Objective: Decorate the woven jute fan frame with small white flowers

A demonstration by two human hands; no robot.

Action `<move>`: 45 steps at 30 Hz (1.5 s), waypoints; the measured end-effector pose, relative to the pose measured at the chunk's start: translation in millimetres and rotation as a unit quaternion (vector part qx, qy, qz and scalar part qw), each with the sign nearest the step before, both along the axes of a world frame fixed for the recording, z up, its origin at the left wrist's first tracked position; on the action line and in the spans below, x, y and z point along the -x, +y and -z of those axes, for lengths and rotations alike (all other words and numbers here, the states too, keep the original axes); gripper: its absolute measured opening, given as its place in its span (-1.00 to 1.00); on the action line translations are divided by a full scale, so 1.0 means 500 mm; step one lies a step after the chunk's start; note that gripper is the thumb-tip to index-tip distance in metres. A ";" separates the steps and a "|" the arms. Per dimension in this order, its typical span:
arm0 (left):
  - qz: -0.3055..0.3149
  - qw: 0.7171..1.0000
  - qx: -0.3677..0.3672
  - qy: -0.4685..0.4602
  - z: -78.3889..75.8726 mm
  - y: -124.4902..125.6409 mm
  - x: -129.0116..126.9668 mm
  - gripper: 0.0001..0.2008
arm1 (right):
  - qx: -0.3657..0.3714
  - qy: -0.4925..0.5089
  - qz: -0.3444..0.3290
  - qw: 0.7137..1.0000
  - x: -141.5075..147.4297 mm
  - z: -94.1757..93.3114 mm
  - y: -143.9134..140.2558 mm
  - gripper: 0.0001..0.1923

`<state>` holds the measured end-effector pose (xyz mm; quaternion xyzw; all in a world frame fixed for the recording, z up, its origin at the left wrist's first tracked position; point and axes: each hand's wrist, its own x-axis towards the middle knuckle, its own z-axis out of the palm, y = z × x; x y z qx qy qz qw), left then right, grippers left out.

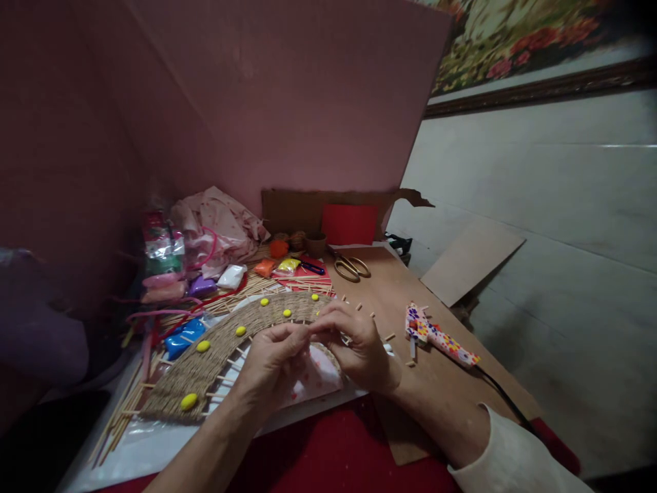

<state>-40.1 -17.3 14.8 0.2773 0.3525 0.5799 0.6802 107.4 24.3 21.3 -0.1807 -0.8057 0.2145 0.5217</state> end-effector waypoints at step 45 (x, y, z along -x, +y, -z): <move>-0.018 1.000 -0.003 0.023 -0.015 0.001 0.000 -0.70 | -0.107 0.002 0.075 0.991 -0.013 -0.001 -0.011 -0.83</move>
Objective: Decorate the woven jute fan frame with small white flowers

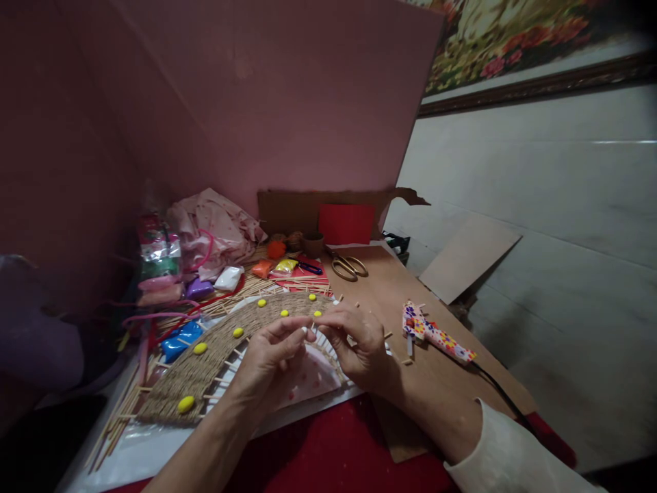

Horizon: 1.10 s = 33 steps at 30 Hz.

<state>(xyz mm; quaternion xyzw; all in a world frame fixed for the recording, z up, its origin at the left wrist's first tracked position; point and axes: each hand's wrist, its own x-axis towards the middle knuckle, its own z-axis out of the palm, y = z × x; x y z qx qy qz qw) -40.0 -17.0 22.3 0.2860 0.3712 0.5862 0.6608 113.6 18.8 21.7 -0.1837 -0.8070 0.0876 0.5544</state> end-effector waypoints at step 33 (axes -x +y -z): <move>-0.011 0.998 0.014 0.066 0.011 -0.002 -0.004 -0.65 | 0.023 -0.079 0.012 0.997 0.008 0.015 0.010 -0.84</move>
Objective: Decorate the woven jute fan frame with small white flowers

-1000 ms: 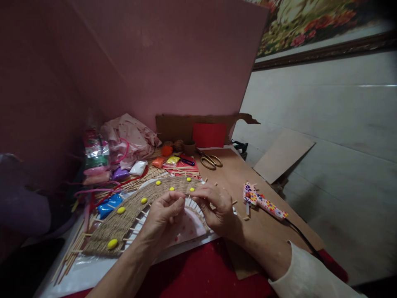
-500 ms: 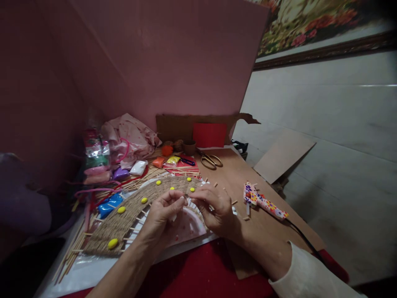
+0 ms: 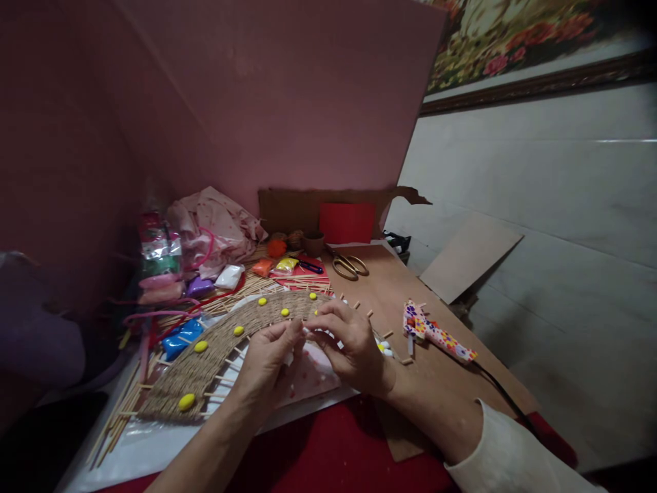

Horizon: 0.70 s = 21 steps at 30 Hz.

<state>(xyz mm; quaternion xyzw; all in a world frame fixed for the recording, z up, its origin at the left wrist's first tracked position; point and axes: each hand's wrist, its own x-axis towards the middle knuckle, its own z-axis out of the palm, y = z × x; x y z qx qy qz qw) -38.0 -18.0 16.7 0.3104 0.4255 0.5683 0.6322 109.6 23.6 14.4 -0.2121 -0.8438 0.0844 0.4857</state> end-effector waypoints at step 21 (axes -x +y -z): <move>-0.003 1.000 -0.011 -0.012 0.002 -0.002 0.002 -0.70 | 0.002 0.014 -0.012 1.000 0.001 0.001 0.003 -0.88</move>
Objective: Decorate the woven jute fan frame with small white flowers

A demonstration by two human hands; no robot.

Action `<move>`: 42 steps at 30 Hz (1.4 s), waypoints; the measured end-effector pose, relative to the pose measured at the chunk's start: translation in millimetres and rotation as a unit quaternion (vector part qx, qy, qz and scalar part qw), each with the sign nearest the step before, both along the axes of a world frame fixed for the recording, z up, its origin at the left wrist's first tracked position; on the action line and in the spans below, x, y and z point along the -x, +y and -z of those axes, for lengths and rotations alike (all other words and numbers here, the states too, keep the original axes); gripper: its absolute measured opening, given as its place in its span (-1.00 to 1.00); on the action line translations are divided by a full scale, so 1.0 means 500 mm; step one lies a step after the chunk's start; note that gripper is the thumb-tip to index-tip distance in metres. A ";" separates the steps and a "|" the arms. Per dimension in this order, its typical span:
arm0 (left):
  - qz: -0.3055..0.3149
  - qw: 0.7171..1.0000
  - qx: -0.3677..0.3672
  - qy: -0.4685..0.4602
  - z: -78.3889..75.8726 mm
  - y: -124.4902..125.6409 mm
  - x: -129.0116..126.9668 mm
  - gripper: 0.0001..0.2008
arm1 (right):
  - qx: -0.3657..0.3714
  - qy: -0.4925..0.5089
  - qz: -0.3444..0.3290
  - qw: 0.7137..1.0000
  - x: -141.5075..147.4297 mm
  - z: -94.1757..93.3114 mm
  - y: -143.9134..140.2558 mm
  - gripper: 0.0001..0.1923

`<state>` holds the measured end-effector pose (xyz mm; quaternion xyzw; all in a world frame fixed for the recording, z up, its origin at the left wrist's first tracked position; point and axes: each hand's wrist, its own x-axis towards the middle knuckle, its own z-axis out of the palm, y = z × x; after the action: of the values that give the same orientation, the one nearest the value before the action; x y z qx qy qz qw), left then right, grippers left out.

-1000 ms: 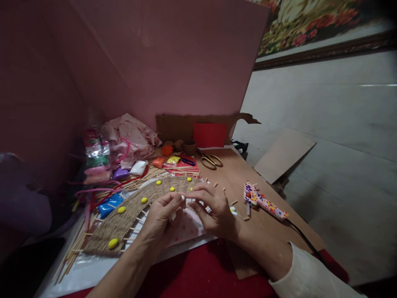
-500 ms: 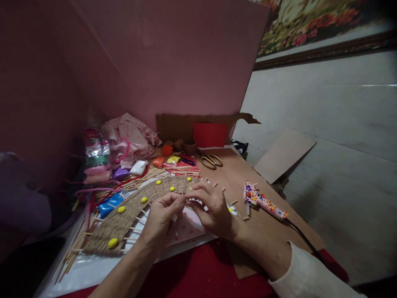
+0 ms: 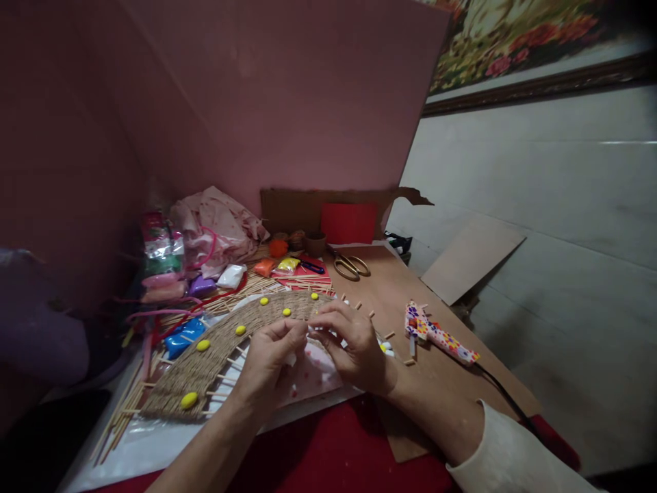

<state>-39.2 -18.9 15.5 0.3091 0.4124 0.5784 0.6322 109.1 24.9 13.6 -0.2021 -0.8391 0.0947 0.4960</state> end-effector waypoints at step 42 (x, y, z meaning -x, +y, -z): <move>-0.012 1.000 0.000 0.026 -0.006 -0.003 -0.002 -0.69 | 0.022 -0.001 -0.009 1.000 0.001 -0.003 0.001 -0.92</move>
<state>-37.9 -20.4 18.3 0.3192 0.4321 0.5777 0.6145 108.8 25.3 15.3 -0.2057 -0.8391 0.1175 0.4897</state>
